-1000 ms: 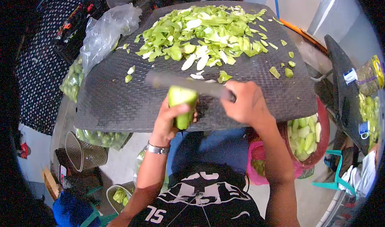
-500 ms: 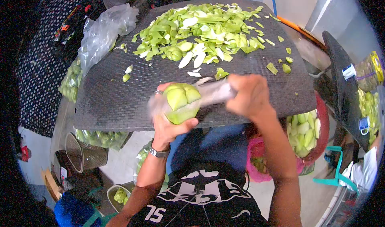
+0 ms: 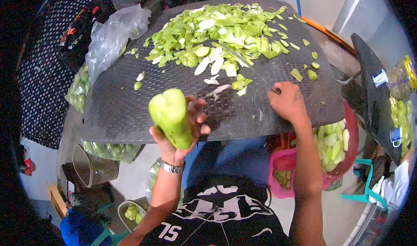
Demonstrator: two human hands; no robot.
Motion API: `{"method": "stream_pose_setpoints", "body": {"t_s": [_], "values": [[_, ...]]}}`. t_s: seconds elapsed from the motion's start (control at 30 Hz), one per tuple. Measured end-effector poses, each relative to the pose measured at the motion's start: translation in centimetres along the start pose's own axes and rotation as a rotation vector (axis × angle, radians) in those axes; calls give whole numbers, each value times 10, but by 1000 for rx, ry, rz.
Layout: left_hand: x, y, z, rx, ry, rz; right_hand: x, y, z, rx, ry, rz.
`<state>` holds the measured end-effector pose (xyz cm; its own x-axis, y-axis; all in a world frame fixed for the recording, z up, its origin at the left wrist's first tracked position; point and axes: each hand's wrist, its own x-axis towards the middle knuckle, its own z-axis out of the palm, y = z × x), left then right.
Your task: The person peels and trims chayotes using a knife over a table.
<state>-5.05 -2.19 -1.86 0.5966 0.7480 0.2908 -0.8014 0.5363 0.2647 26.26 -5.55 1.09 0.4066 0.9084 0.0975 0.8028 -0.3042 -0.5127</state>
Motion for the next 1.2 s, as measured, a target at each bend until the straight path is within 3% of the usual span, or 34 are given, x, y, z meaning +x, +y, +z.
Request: {"method": "stream_pose_setpoints", "body": {"t_s": [0.07, 0.1, 0.2, 0.23, 0.33, 0.37, 0.4, 0.57, 0.67, 0.73, 0.87, 0.97, 1.03, 1.13, 1.2], "values": [[-6, 4, -8, -120, 17, -196, -1, -17, -8, 21, -28, -22], [-3, 8, -26, -259, -131, -265, -2, -19, -7, 30, 1, -62], [-1, 20, 36, 217, 162, -203, -10, -22, -7, 39, 42, -121], [-2, 22, 44, 305, 146, -177, -13, -25, -11, 38, 27, -113], [3, 8, 10, 86, 34, -142, -19, -35, -13, 59, 79, -124], [11, 2, 8, 8, -6, -244, -22, -38, -14, 66, 113, -131], [8, 2, 4, 123, 12, -350, -23, -42, -17, 79, 119, -149], [9, -14, 6, 751, 285, -191, -53, -59, -18, 34, 166, -300], [11, -26, 18, 747, 518, -103, -75, -83, -22, -68, 39, -516], [14, -33, 5, 1002, 349, 93, -75, -89, -10, -120, 64, -553], [9, -29, 18, 1029, 413, -56, -66, -85, -1, -84, 57, -642], [2, -26, 19, 1025, 428, -138, -59, -83, 0, -89, 96, -577], [1, -26, 24, 987, 428, -222, -42, -67, 1, -196, 65, -421], [-2, -25, 28, 1159, 327, -64, 3, -18, 13, -289, 108, -79], [1, -18, 27, 1071, 404, -174, 7, -2, 10, -219, 98, 13]]}}
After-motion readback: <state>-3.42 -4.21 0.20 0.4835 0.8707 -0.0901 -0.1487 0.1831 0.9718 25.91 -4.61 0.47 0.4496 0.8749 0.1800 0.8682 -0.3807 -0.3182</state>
